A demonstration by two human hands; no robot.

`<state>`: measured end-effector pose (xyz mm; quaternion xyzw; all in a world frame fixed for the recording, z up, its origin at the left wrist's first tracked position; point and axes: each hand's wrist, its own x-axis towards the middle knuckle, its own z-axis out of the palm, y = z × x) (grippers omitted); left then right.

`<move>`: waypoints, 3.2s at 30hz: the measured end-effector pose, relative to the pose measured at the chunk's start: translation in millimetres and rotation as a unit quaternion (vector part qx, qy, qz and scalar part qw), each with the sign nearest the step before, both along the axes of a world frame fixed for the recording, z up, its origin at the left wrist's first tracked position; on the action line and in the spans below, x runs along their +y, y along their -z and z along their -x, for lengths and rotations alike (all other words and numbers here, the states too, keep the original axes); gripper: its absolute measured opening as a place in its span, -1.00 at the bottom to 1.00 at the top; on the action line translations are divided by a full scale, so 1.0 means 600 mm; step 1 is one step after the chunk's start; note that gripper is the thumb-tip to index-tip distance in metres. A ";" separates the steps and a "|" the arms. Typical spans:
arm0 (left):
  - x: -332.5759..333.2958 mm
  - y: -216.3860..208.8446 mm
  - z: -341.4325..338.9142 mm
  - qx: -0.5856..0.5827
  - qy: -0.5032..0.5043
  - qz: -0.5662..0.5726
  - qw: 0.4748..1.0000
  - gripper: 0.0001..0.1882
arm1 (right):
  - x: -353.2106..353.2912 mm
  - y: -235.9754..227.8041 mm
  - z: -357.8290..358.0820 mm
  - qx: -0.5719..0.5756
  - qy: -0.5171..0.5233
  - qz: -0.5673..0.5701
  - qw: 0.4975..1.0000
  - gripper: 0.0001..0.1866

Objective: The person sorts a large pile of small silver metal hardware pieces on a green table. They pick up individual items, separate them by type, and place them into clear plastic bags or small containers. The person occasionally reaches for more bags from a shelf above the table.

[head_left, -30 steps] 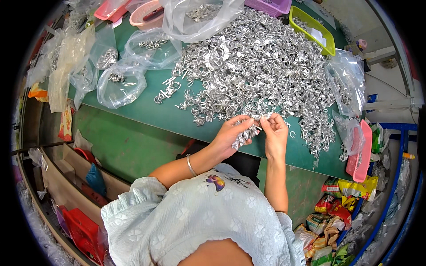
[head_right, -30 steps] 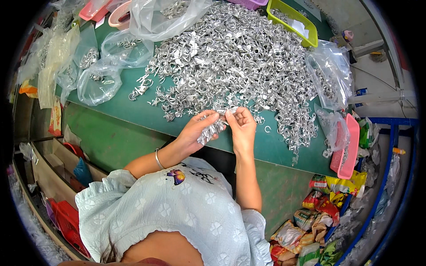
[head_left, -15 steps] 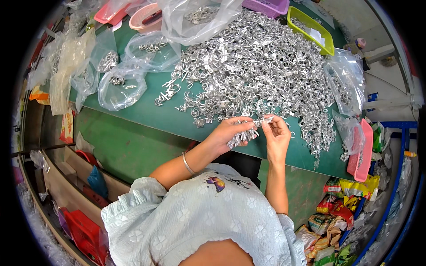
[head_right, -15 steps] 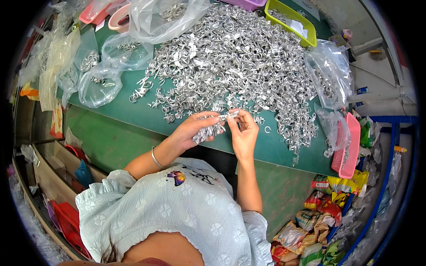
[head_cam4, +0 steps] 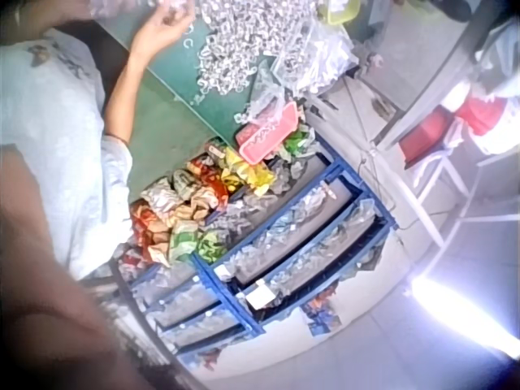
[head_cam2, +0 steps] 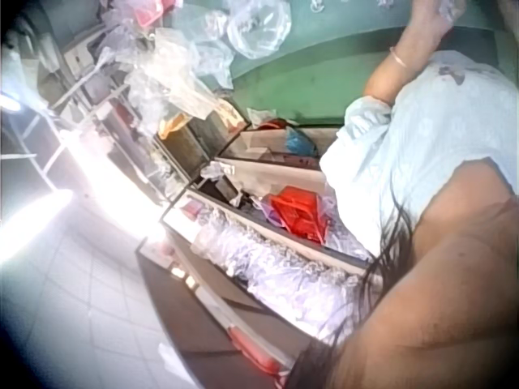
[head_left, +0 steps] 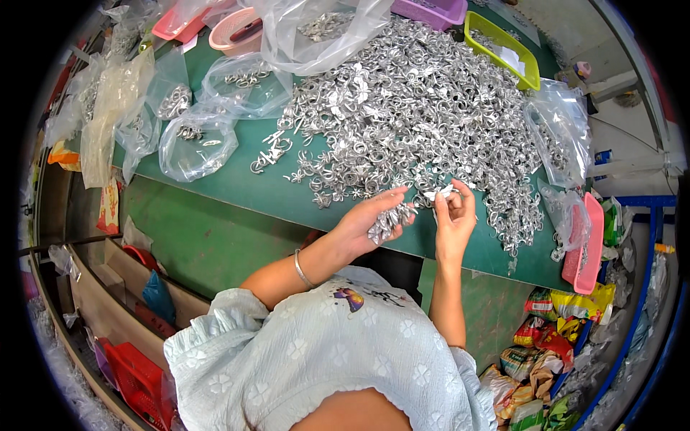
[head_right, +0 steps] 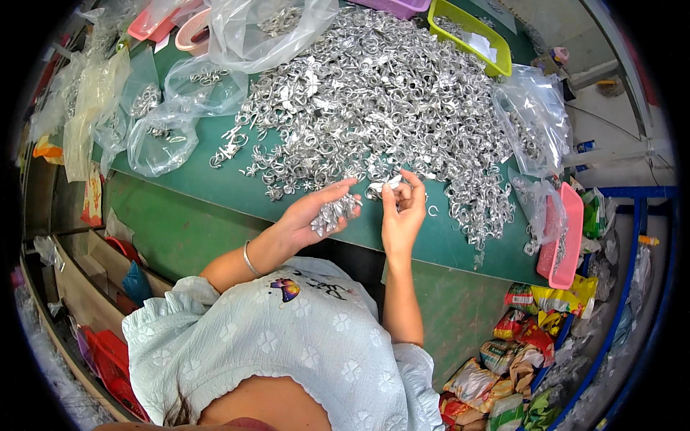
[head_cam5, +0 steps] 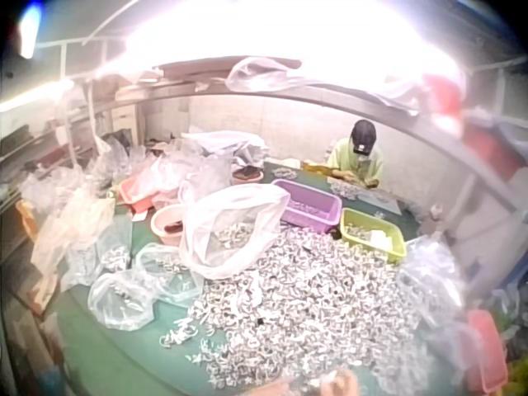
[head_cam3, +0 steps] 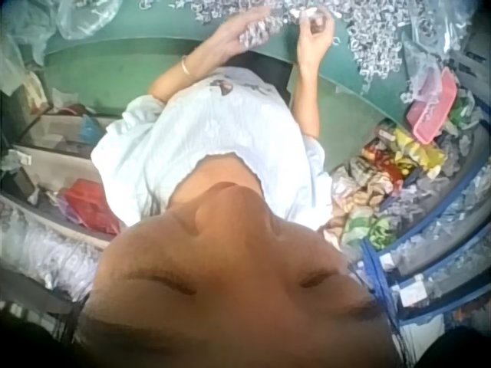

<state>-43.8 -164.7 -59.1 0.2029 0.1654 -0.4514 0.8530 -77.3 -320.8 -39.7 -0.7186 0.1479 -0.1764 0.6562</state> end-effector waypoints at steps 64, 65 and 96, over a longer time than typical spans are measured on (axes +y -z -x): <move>0.105 0.017 0.074 -0.063 0.008 0.035 0.997 -0.77 | 0.103 -0.003 -0.080 -0.134 -0.394 0.423 0.805 -0.49; 0.106 0.017 0.075 -0.063 0.008 0.035 0.997 -0.78 | 0.107 0.002 -0.084 -0.123 -0.376 0.490 0.776 -0.50; 0.121 0.028 0.075 -0.054 -0.020 0.061 0.996 -0.82 | 0.018 -0.027 -0.085 -0.041 -0.174 0.612 0.770 -0.81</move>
